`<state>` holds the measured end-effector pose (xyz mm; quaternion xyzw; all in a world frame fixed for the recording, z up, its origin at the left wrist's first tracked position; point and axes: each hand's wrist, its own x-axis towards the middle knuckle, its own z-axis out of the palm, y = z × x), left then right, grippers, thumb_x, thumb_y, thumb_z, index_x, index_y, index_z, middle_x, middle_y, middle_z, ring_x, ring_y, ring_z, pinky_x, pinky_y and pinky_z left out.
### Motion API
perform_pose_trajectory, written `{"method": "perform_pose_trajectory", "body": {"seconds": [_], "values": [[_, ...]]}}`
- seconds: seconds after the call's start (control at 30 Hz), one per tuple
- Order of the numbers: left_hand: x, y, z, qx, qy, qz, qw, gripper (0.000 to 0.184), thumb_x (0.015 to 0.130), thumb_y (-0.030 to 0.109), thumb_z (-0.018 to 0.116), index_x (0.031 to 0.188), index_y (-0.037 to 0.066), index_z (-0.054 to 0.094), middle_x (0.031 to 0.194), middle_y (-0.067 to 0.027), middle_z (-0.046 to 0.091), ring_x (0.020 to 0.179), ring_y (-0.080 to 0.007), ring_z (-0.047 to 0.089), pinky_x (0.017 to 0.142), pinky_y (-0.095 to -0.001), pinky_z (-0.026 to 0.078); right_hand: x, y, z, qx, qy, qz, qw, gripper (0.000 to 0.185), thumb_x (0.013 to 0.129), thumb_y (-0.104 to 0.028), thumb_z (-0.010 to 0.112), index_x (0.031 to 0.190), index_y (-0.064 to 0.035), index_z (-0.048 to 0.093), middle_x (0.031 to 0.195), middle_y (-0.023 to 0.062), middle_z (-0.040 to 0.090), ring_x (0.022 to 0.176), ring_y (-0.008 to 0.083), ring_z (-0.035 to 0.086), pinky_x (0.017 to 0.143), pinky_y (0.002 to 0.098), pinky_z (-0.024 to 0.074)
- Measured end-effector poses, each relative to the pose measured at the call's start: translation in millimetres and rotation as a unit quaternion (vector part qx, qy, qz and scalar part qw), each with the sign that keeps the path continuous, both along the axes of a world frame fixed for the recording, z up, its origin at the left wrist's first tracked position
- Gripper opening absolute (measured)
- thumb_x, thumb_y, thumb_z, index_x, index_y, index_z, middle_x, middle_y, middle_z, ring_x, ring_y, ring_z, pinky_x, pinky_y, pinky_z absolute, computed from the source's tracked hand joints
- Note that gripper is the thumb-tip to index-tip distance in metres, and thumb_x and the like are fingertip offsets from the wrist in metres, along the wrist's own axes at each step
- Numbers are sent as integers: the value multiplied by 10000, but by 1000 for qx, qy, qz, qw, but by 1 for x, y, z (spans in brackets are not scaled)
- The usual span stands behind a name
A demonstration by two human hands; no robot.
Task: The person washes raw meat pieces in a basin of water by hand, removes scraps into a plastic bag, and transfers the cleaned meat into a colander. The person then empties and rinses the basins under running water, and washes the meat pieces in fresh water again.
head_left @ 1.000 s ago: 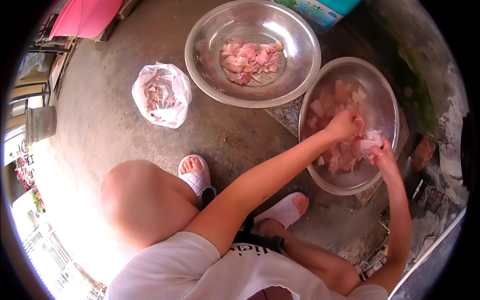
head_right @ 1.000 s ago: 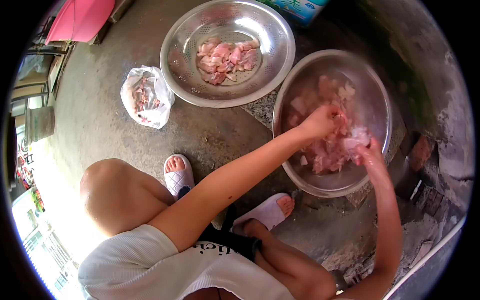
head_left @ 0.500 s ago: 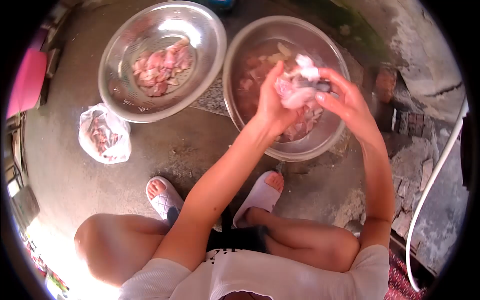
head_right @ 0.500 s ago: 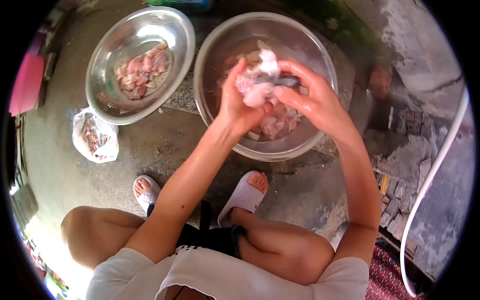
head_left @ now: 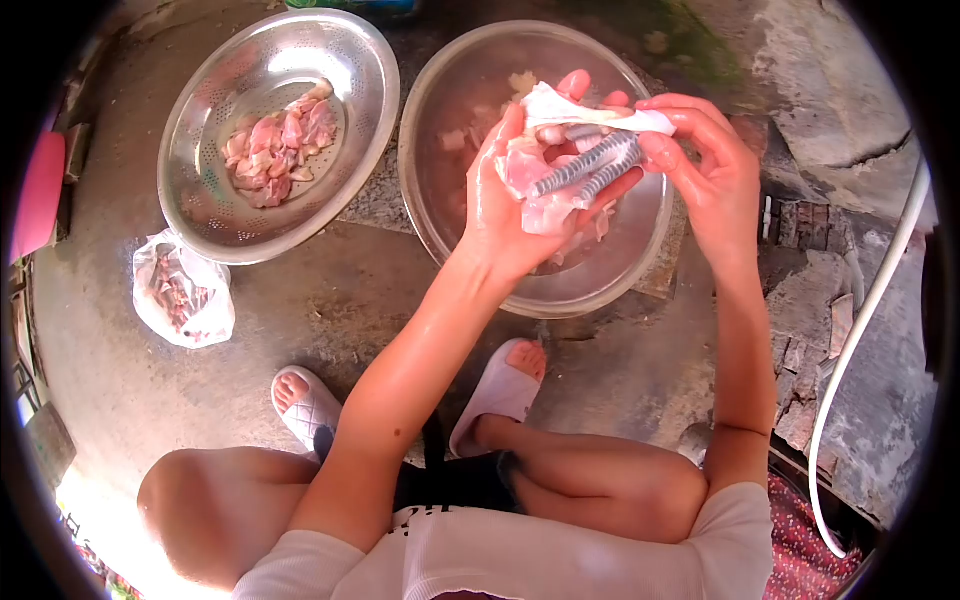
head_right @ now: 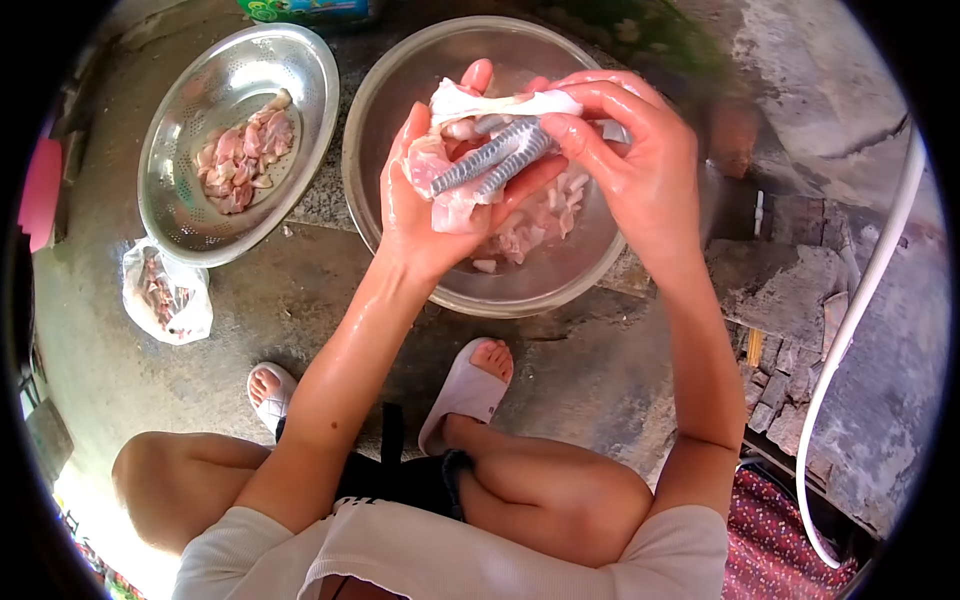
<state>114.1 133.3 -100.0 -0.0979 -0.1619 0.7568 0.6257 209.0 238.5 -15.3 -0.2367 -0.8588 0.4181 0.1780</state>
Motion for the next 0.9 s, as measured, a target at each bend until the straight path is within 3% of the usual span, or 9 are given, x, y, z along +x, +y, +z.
{"method": "perform_pose_trajectory", "body": {"seconds": [0.07,0.17,0.27,0.37,0.4,0.5,0.73,0.83,0.9], "values": [[-1,0,1,-9,1,-6,1000,435,884,383,350,1254,159,394,1291,-166,368,1183,-355,363,998,-538,255,1,5,0,46,15,6,999,169,801,-53,589,952,20,570,898,45,588,760,93,558,668,215,470],[2,3,-2,-26,22,-1,999,401,899,332,339,1253,152,393,1252,-165,409,1134,-347,422,971,-534,304,-2,-4,3,-167,91,-42,981,142,805,-42,575,932,22,585,916,58,587,792,108,567,676,217,483],[5,3,-3,-56,56,17,997,374,908,289,332,1247,147,397,1216,-145,447,1098,-329,460,944,-522,348,-7,-8,14,-177,52,-62,981,134,812,-28,556,930,22,595,934,76,589,832,132,573,686,224,496],[3,2,-6,-31,31,22,999,358,905,264,343,1238,147,406,1208,-120,458,1088,-317,471,931,-507,373,-10,-10,16,-98,24,67,993,169,819,-48,553,971,13,593,956,93,593,878,137,565,677,227,500],[2,1,-7,-13,12,20,1000,355,903,258,349,1235,148,410,1209,-112,458,1087,-315,471,928,-502,379,-6,0,8,-4,22,130,991,204,795,-56,577,995,-23,604,981,109,590,885,183,571,712,272,496],[1,-1,-4,-22,38,34,998,379,882,237,392,1240,111,396,1211,-101,448,1090,-290,466,902,-480,400,-7,1,11,222,-40,158,961,319,723,-46,618,1039,-84,596,1051,99,562,941,254,539,777,318,471],[-4,-6,1,14,48,31,998,502,857,383,410,1312,190,322,1275,-123,397,1157,-297,411,920,-454,387,-14,-21,8,406,-70,219,885,474,532,8,658,983,-104,567,1057,48,528,966,242,487,783,319,441],[-6,-5,-3,82,-25,13,996,515,854,401,391,1327,218,300,1321,-134,349,1197,-304,370,960,-464,337,-8,1,-4,348,0,179,920,473,532,5,649,986,-91,560,1054,61,526,911,267,514,798,325,442],[-6,-7,-2,77,-19,13,997,517,853,417,363,1331,233,292,1348,-127,315,1210,-310,351,1016,-473,245,-6,-1,-2,167,28,98,981,305,677,-13,624,976,-31,567,1028,51,534,885,193,537,787,281,437]]}}
